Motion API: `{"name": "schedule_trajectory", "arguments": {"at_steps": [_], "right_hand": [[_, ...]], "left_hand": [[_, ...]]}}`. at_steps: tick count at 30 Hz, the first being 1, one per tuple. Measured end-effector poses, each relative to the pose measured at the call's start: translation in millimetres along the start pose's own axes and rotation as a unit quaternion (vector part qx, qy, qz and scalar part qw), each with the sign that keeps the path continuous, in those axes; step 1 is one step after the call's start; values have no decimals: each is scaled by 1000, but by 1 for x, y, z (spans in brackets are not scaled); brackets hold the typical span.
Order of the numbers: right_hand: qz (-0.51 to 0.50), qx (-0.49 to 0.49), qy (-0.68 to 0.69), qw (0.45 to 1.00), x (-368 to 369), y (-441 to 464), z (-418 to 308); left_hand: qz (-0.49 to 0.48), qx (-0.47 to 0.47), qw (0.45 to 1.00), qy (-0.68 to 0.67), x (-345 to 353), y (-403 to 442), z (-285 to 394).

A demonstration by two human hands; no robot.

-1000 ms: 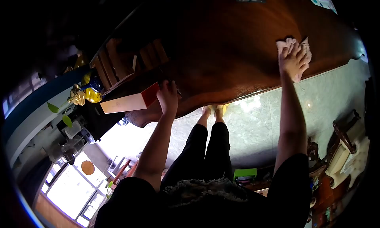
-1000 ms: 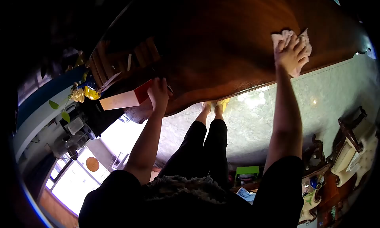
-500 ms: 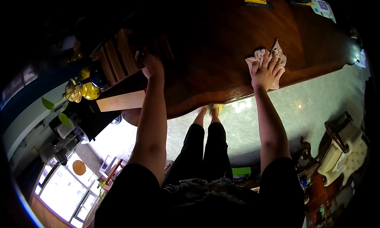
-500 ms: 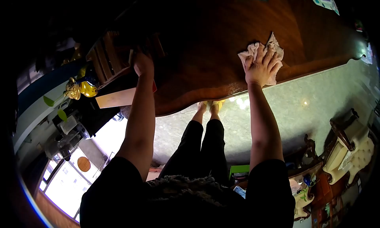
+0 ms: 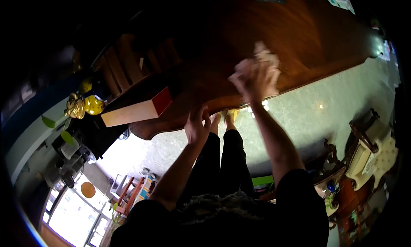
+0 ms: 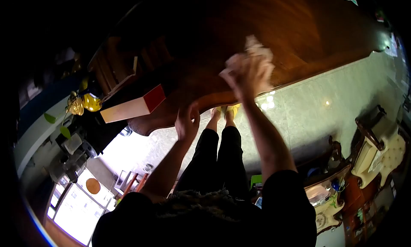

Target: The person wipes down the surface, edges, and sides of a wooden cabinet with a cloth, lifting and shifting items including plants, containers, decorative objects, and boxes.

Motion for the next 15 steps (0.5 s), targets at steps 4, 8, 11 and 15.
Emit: {"name": "schedule_trajectory", "arguments": {"at_steps": [4,8,11,15], "right_hand": [[-33,-235,171,956,1,-121,-110],[-67,-444,261,855,-6,-117,-135],[23,-501,-15,865,9,-23,-124],[-47,-79,41,995,18,173,40]], "left_hand": [[-60,-38,996,-54,29,-64,-28],[-110,-15,992,-62,35,-77,-35],[-144,-16,986,-84,40,-77,-29],[-171,8,980,-101,41,-79,-24]]}}
Point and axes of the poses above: each hand's wrist, its own y-axis towards the middle knuckle, its own x-axis out of the palm, z = x × y, the point moved 10 cm from there along y, towards the middle knuckle, and after that the axes turned 10 degrees about x, right-handed, at the moved point
